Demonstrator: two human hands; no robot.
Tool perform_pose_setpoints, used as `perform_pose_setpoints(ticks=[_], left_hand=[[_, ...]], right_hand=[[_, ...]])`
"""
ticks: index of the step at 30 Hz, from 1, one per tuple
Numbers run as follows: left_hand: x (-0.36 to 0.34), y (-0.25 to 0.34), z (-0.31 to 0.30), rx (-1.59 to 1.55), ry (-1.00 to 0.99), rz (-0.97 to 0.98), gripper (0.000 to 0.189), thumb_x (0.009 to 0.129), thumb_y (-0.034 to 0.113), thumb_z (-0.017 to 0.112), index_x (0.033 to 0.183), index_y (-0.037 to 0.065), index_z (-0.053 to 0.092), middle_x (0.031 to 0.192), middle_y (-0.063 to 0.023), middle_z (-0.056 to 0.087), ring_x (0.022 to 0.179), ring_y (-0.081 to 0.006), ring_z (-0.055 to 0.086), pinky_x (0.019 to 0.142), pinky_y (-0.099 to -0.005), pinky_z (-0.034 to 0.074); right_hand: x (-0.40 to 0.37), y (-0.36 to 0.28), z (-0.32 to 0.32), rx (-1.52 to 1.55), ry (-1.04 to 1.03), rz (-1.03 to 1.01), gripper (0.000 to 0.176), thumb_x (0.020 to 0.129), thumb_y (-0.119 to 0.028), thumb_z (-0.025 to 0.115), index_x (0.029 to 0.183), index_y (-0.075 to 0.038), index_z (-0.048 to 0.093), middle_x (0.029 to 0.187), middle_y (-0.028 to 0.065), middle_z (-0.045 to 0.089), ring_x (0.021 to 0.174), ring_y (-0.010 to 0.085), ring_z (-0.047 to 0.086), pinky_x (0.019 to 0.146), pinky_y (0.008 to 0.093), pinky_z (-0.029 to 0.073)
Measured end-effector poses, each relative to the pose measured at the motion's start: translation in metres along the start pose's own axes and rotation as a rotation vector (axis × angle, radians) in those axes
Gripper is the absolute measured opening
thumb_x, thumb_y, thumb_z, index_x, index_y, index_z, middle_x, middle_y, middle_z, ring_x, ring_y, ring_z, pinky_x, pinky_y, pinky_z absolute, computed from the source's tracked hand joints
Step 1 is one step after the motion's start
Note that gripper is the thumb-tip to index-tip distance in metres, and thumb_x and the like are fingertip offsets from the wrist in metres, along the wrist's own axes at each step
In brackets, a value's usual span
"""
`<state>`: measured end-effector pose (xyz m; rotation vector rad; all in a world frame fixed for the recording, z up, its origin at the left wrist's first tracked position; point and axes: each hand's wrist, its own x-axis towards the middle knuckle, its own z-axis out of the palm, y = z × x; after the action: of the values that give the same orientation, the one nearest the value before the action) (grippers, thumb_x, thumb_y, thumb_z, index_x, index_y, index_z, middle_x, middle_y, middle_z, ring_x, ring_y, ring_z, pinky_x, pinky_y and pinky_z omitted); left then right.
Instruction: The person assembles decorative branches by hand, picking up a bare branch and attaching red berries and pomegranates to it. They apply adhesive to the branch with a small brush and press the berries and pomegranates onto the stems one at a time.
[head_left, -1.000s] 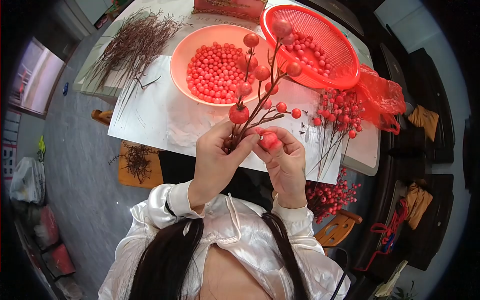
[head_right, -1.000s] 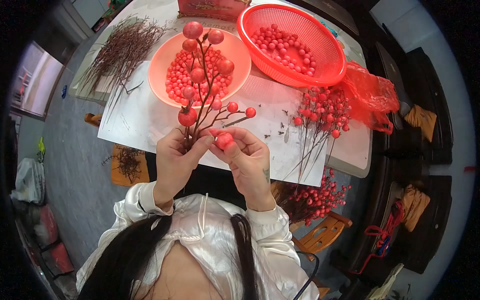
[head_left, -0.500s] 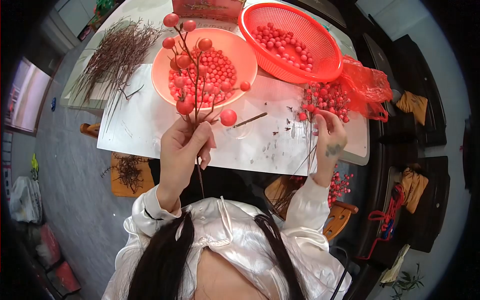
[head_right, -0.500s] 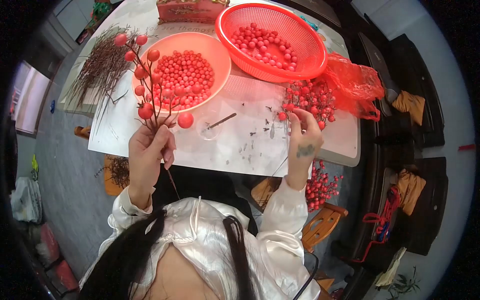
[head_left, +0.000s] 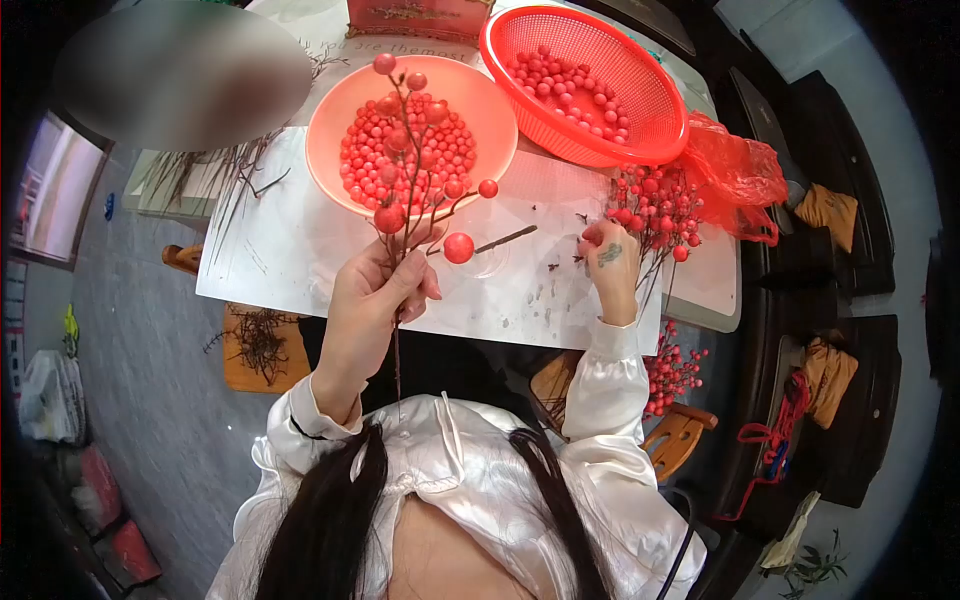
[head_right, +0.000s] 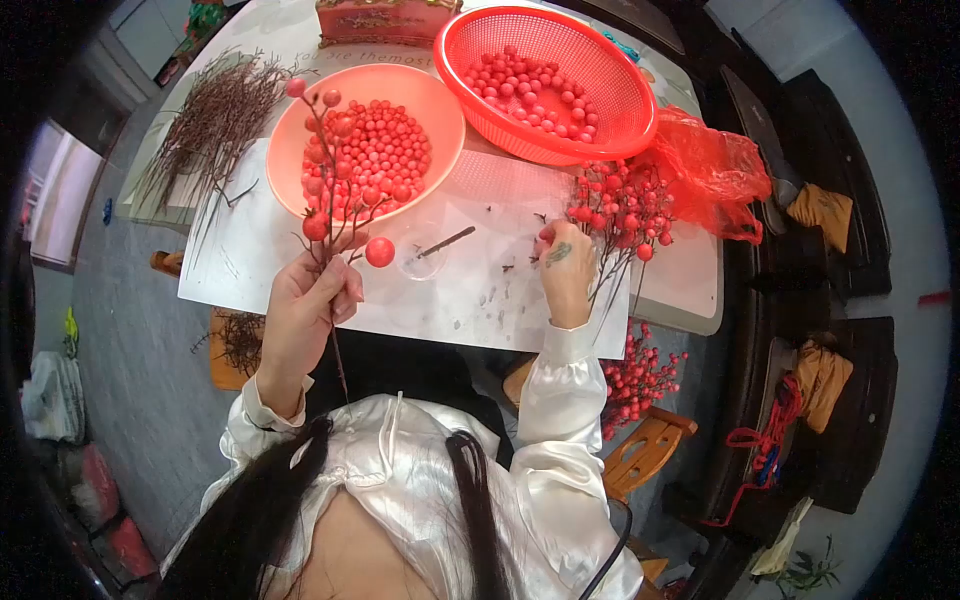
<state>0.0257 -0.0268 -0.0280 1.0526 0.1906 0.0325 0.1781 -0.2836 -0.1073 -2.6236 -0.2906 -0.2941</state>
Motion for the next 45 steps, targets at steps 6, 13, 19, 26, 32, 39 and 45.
perform_pose_setpoints(ticks=[6,13,19,26,32,39,45], left_hand=[[0.000,-0.001,0.001,-0.060,-0.015,-0.039,0.028,0.092,0.018,0.049,0.112,-0.001,0.052,0.065,-0.0006,0.051,0.052,-0.0036,0.038,0.047,-0.0180,0.028],[0.000,-0.002,-0.001,-0.057,-0.009,-0.040,0.027,0.091,0.018,0.049,0.110,0.000,0.053,0.065,0.0001,0.051,0.052,-0.0042,0.039,0.048,-0.0183,0.029],[0.001,-0.003,0.000,-0.053,-0.006,-0.046,0.025,0.091,0.017,0.050,0.110,0.000,0.054,0.065,0.0002,0.051,0.053,-0.0041,0.039,0.048,-0.0183,0.029],[0.000,-0.003,-0.003,-0.051,0.011,-0.042,0.025,0.090,0.016,0.051,0.109,0.000,0.054,0.066,0.0002,0.051,0.054,-0.0039,0.040,0.048,-0.0179,0.029],[0.000,-0.003,-0.002,-0.049,0.005,-0.059,0.024,0.090,0.014,0.051,0.108,-0.001,0.054,0.066,0.0001,0.052,0.054,-0.0038,0.041,0.048,-0.0178,0.029],[0.001,-0.003,-0.004,-0.037,0.029,-0.058,0.023,0.089,0.013,0.051,0.108,0.000,0.054,0.067,-0.0001,0.052,0.054,-0.0036,0.041,0.047,-0.0175,0.029],[0.001,-0.004,-0.008,-0.031,0.031,-0.057,0.023,0.089,0.012,0.051,0.107,0.000,0.054,0.067,-0.0003,0.052,0.053,-0.0035,0.040,0.047,-0.0172,0.029]], right_hand=[[0.000,-0.006,-0.002,0.047,-0.044,0.073,0.009,0.070,-0.006,0.060,0.076,0.000,0.064,0.072,0.0192,0.061,0.069,0.0350,0.061,0.062,0.0391,0.047],[-0.009,-0.002,-0.013,0.121,0.111,0.024,0.010,0.072,-0.003,0.060,0.080,0.003,0.063,0.073,0.0173,0.063,0.067,0.0277,0.062,0.062,0.0328,0.046],[-0.018,-0.012,-0.013,0.115,-0.010,0.003,0.012,0.071,-0.006,0.061,0.079,0.003,0.063,0.071,0.0165,0.063,0.066,0.0272,0.062,0.060,0.0325,0.045],[-0.034,-0.042,-0.006,0.126,-0.206,0.024,0.017,0.067,-0.014,0.065,0.076,0.000,0.062,0.071,0.0182,0.060,0.069,0.0333,0.059,0.061,0.0389,0.045],[-0.036,-0.038,0.008,0.266,-0.024,-0.069,0.015,0.070,-0.003,0.061,0.084,0.003,0.062,0.077,0.0181,0.062,0.062,0.0273,0.060,0.058,0.0335,0.046],[-0.029,-0.029,-0.024,0.176,0.043,-0.012,0.016,0.074,-0.005,0.062,0.088,0.003,0.062,0.075,0.0157,0.062,0.062,0.0226,0.060,0.056,0.0305,0.045],[-0.060,-0.069,-0.114,0.369,-0.225,0.147,0.017,0.078,-0.013,0.063,0.087,0.002,0.063,0.072,0.0140,0.063,0.063,0.0197,0.060,0.057,0.0302,0.045]])
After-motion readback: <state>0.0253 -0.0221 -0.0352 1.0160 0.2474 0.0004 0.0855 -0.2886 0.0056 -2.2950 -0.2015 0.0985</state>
